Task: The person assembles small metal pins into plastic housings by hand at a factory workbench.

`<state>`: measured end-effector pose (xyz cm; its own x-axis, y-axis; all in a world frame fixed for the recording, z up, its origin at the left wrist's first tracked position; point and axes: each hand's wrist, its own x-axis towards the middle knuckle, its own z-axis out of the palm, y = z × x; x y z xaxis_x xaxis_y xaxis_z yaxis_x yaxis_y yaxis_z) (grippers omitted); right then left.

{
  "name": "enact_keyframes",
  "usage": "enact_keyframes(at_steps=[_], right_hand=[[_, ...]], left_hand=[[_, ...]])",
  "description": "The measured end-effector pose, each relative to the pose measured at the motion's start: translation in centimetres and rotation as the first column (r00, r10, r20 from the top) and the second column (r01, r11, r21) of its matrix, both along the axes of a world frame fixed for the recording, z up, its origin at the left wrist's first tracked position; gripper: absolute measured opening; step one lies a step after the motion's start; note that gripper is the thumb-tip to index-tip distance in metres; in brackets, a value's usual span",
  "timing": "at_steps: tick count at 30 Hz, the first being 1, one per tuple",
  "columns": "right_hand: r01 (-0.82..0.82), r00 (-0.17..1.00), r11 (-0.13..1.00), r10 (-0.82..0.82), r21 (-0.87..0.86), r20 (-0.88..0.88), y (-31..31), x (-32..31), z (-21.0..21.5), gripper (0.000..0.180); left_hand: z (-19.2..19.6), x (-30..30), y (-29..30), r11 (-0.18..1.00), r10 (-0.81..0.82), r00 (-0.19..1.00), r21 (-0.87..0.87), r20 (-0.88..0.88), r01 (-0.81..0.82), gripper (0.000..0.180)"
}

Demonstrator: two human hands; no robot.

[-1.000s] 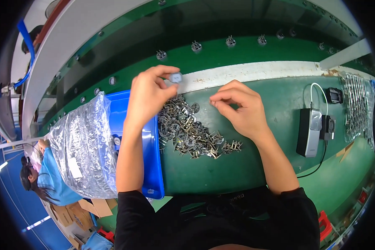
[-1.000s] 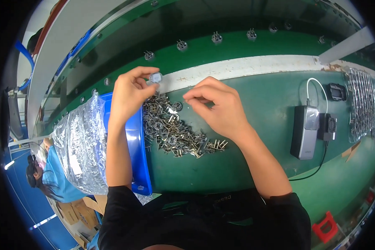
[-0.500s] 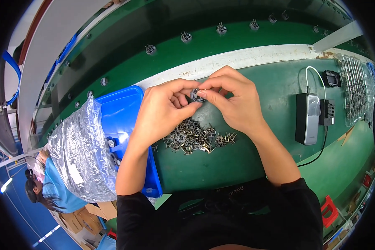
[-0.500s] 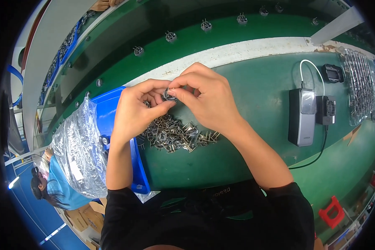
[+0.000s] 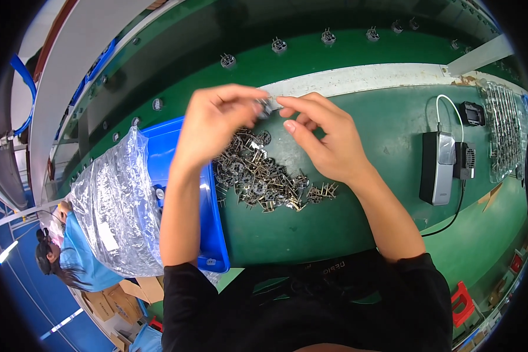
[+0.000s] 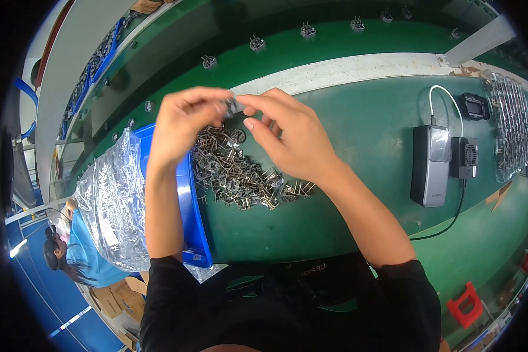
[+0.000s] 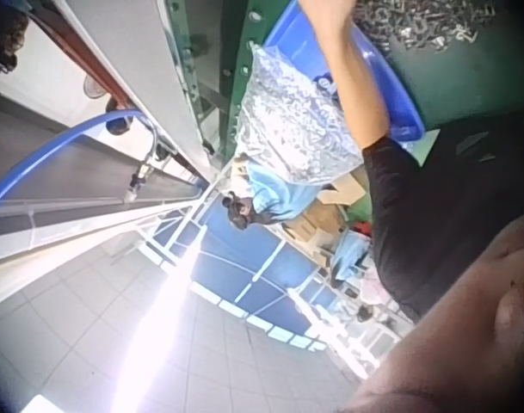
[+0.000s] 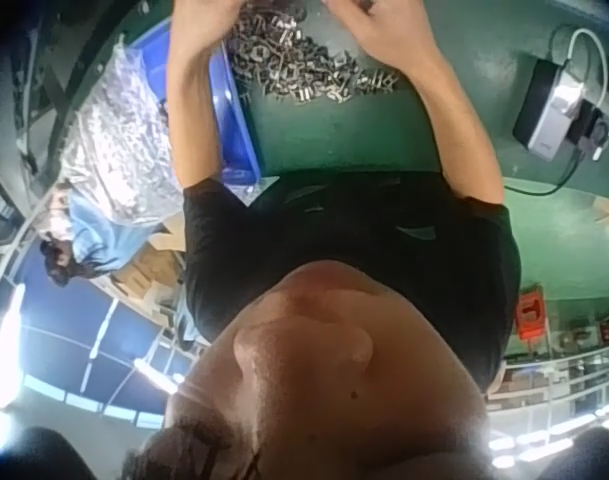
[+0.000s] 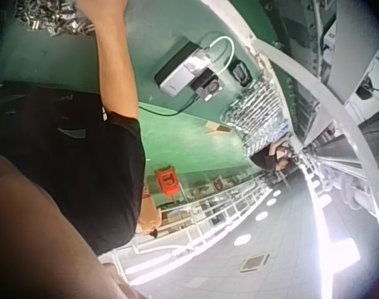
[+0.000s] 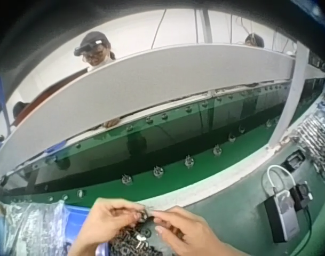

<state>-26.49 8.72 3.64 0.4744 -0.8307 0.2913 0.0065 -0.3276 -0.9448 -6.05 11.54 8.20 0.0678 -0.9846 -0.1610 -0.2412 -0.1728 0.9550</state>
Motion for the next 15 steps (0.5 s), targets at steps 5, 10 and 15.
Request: enact_keyframes(at_steps=[5, 10, 15], right_hand=[[-0.072, 0.961, 0.961, -0.004, -0.266, -0.275, 0.3, 1.4, -2.7, 0.026], [-0.177, 0.932, 0.89, 0.015, -0.42, -0.361, 0.3, 2.2, -3.4, 0.013], [-0.294, 0.902, 0.864, 0.109, -0.409, -0.418, -0.4, 0.1, -3.1, 0.006]], left_hand=[[-2.6, 7.6, -4.6, 0.954, 0.298, 0.893, -0.094, 0.337, -0.283, 0.027], [-5.6, 12.4, -6.0, 0.944, 0.305, 0.842, -0.025, 0.444, -0.328, 0.027], [-4.0, 13.9, -5.2, 0.925, 0.38, 0.857, -0.129, 0.347, -0.358, 0.026]])
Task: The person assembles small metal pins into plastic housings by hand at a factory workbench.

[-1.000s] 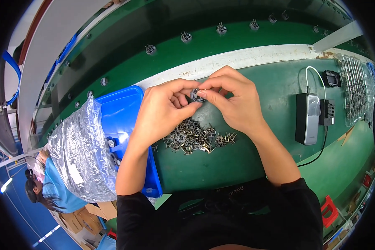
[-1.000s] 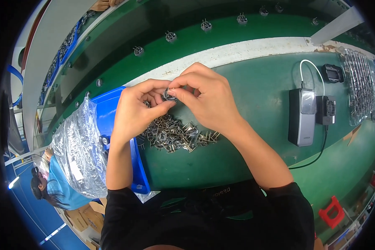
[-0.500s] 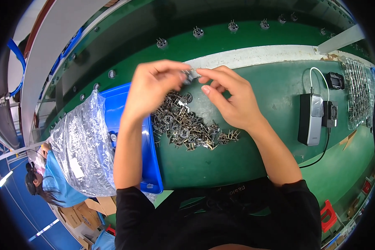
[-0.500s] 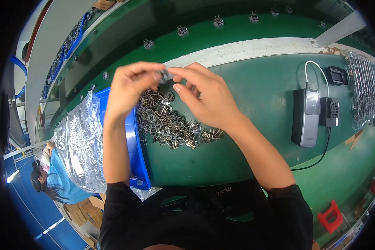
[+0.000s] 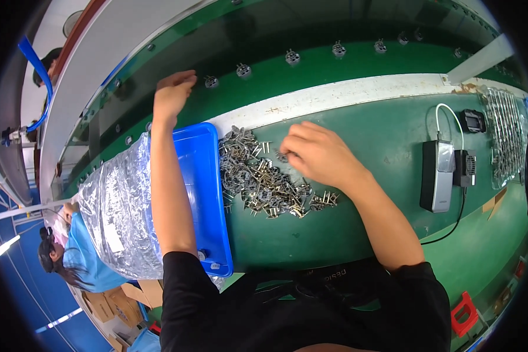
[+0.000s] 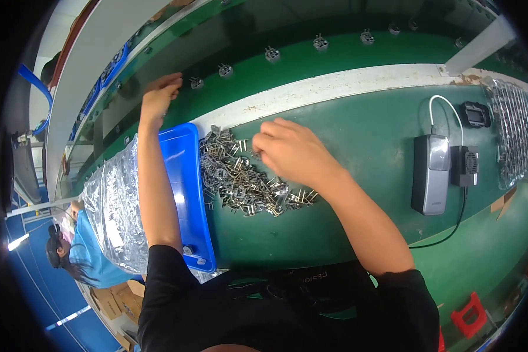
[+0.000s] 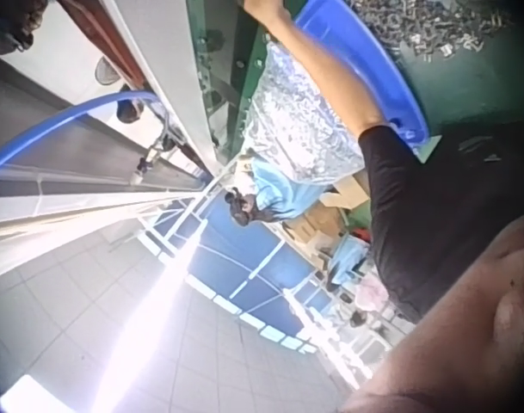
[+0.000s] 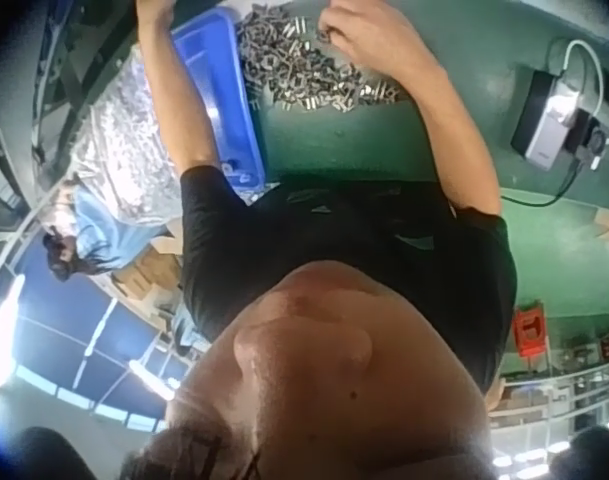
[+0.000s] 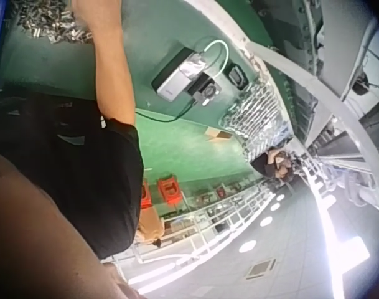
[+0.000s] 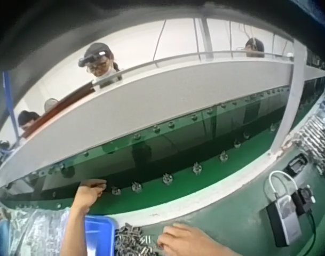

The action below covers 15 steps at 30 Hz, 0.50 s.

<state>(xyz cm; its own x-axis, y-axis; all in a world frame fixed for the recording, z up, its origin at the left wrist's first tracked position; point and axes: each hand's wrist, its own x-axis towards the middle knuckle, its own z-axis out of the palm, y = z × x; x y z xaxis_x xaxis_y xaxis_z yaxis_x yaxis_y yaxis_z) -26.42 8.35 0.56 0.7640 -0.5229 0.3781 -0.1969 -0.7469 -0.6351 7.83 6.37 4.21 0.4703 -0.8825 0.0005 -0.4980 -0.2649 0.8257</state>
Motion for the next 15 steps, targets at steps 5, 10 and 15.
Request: enact_keyframes(at_steps=[5, 10, 15], right_hand=[[0.086, 0.994, 0.975, -0.098, -0.206, -0.05, -1.0, -0.7, 0.7, 0.008], [0.107, 0.994, 0.984, -0.11, -0.142, -0.016, -0.6, -0.5, 0.7, 0.006], [0.183, 0.982, 0.978, -0.186, 0.101, 0.022, -0.5, -0.3, 0.6, 0.011]], left_hand=[[1.0, 4.5, 3.0, 0.97, 0.008, 0.864, 0.207, 0.504, -0.13, 0.043], [-0.1, 3.0, 3.9, 0.929, -0.078, 0.893, 0.358, 0.443, -0.096, 0.04], [0.6, 0.2, 3.5, 0.961, -0.01, 0.982, 0.274, 0.187, -0.042, 0.031]])
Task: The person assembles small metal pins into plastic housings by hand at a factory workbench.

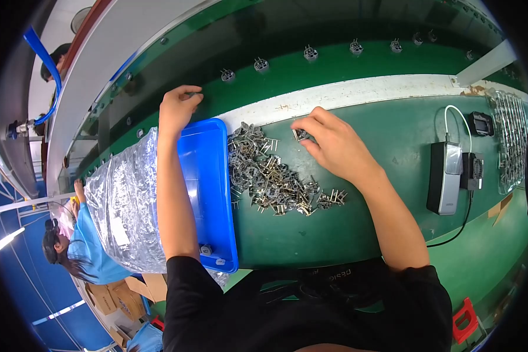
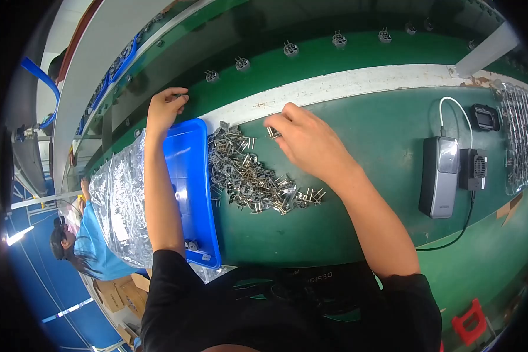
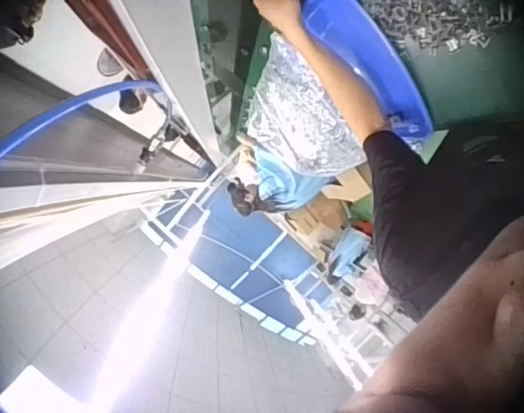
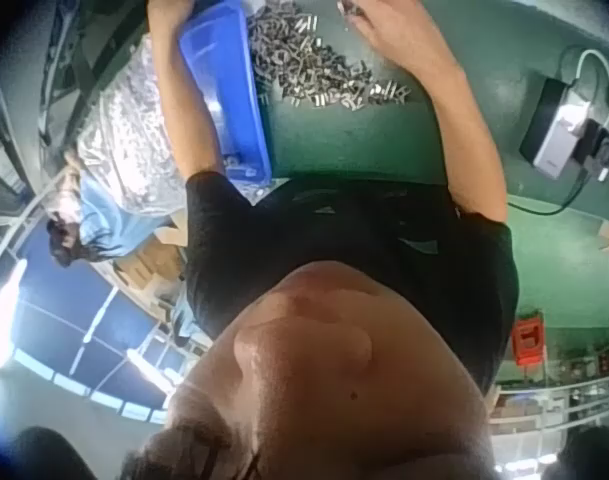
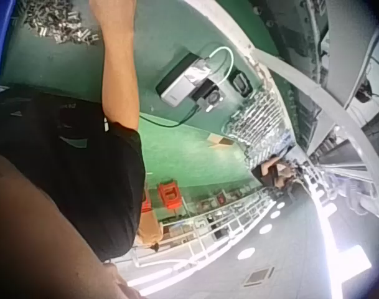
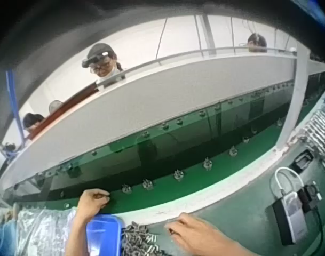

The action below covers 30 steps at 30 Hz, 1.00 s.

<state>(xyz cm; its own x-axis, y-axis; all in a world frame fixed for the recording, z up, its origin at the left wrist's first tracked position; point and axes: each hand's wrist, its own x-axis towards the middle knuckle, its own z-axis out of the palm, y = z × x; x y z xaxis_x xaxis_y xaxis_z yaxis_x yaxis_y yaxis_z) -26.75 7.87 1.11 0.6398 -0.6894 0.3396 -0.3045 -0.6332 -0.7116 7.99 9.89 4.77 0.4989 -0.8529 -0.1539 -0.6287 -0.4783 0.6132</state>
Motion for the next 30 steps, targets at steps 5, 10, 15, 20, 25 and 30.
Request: enact_keyframes(at_steps=[5, 10, 15, 20, 25, 30], right_hand=[[-0.022, 1.0, 0.999, 0.022, 0.042, 0.017, -0.3, -0.6, -0.1, 0.011], [-0.043, 0.999, 0.986, 0.041, 0.158, 0.017, -0.4, -0.9, 0.7, 0.011], [-0.192, 0.98, 0.978, 0.186, -0.081, -0.078, -1.2, -1.6, 0.8, 0.009], [-0.1, 0.992, 0.994, 0.097, -0.035, -0.087, -1.3, -1.6, 1.0, 0.009], [-0.08, 0.992, 0.996, 0.074, -0.048, -0.099, -1.2, -1.6, 0.4, 0.013], [-0.086, 0.992, 0.992, 0.076, 0.097, 0.096, -1.2, -1.4, 1.1, 0.014]], left_hand=[[2.7, -6.1, 1.4, 0.961, -0.135, 0.872, -0.277, -0.47, -0.001, 0.024], [3.8, -10.7, 3.0, 0.953, -0.288, 0.584, -0.287, -0.759, 0.096, 0.024], [3.7, -12.1, 3.0, 0.941, -0.339, 0.409, -0.315, -0.848, 0.126, 0.039], [3.4, -12.8, 2.9, 0.93, -0.363, 0.441, -0.347, -0.821, 0.12, 0.039], [2.7, -13.0, 2.7, 0.929, -0.355, 0.638, -0.337, -0.683, 0.156, 0.036], [2.6, -13.7, 3.0, 0.915, -0.396, 0.692, -0.328, -0.604, 0.236, 0.035]])
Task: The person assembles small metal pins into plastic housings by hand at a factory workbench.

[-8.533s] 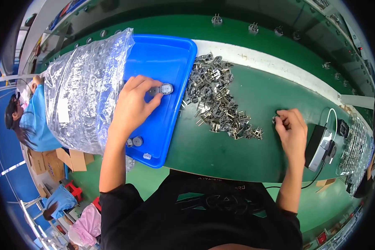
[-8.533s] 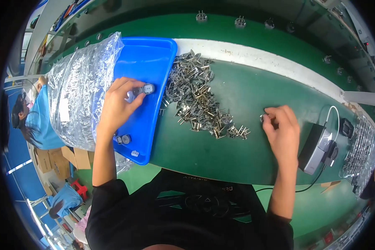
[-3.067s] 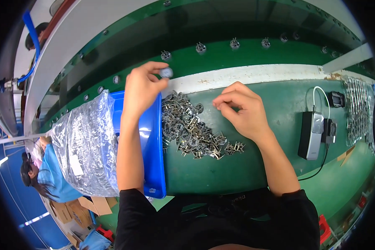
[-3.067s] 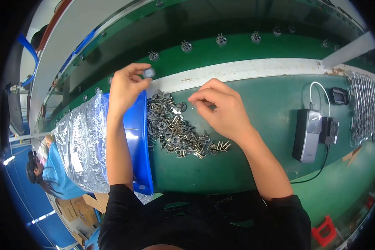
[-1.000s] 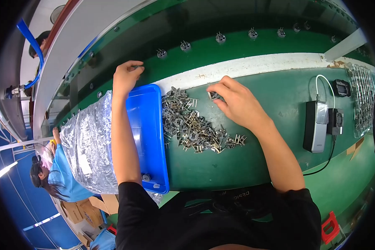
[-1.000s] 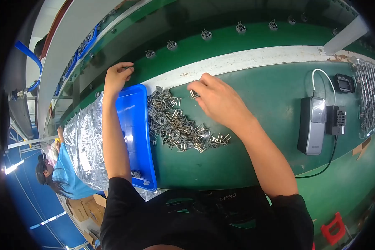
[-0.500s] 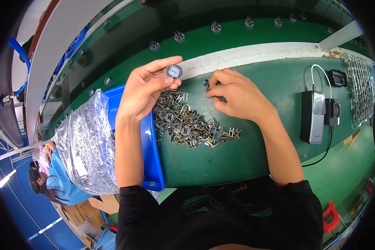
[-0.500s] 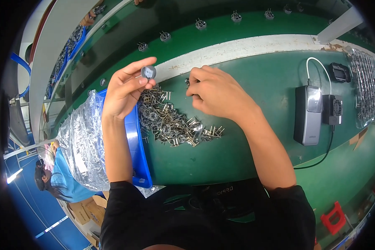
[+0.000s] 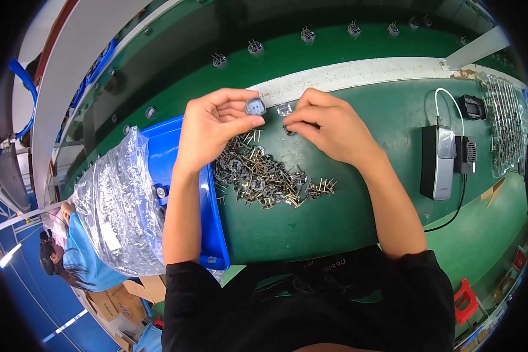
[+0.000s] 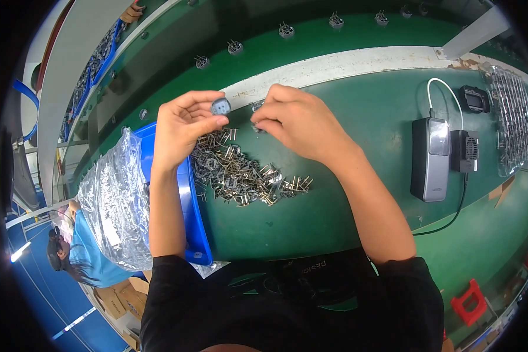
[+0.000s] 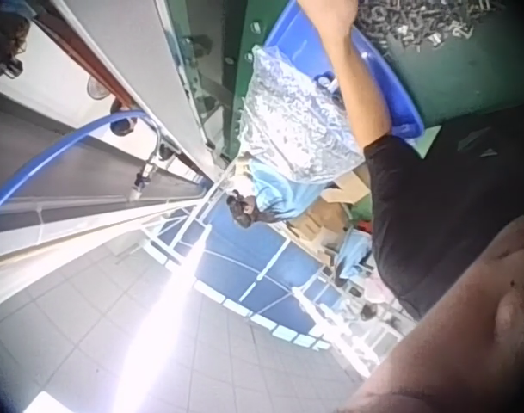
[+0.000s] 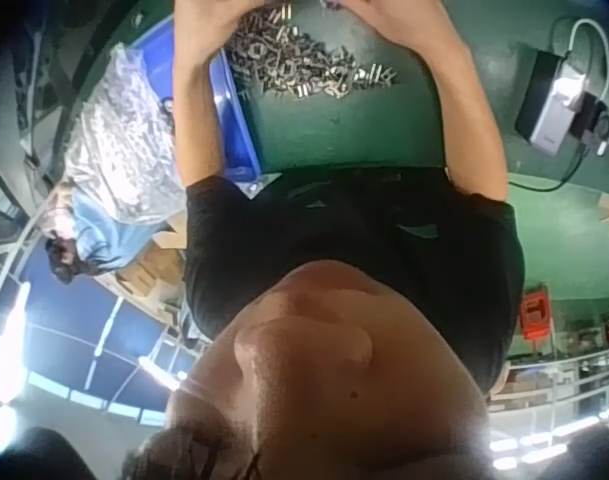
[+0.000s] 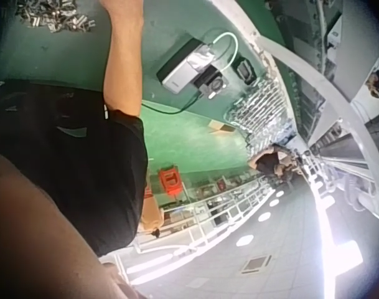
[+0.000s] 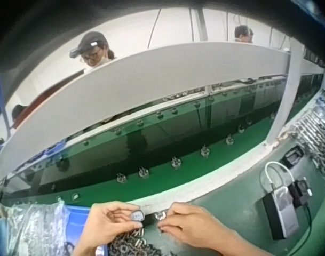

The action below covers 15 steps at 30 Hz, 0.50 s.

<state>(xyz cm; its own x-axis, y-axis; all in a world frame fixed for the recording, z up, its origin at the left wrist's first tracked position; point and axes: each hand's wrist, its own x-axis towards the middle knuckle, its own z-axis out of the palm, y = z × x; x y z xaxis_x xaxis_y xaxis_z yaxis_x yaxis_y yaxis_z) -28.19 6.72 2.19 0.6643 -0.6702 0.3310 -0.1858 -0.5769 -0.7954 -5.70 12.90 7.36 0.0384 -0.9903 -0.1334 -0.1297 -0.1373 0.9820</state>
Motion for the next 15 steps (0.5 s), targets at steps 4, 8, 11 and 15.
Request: enact_keyframes(at_steps=[4, 8, 11, 15], right_hand=[[0.123, 0.979, 0.992, -0.128, 0.036, 0.157, 0.5, 0.4, 1.7, 0.011], [0.157, 0.964, 0.977, -0.12, -0.143, 0.235, 0.8, 0.7, 2.0, 0.011], [0.141, 0.97, 0.977, -0.104, -0.159, 0.22, 1.0, 0.7, 2.0, 0.011], [0.183, 0.97, 0.95, -0.132, -0.253, 0.205, 1.1, 0.9, 1.7, 0.011]], left_hand=[[-0.1, -1.0, 0.3, 0.998, -0.06, 0.993, 0.026, 0.101, 0.058, 0.036], [-0.1, -1.9, 0.7, 0.992, -0.127, 0.985, 0.022, 0.114, 0.125, 0.037], [-0.2, -2.1, 0.8, 0.99, -0.142, 0.984, 0.03, 0.111, 0.139, 0.037], [-0.4, -2.3, 0.6, 0.986, -0.16, 0.981, 0.065, 0.113, 0.153, 0.037]])
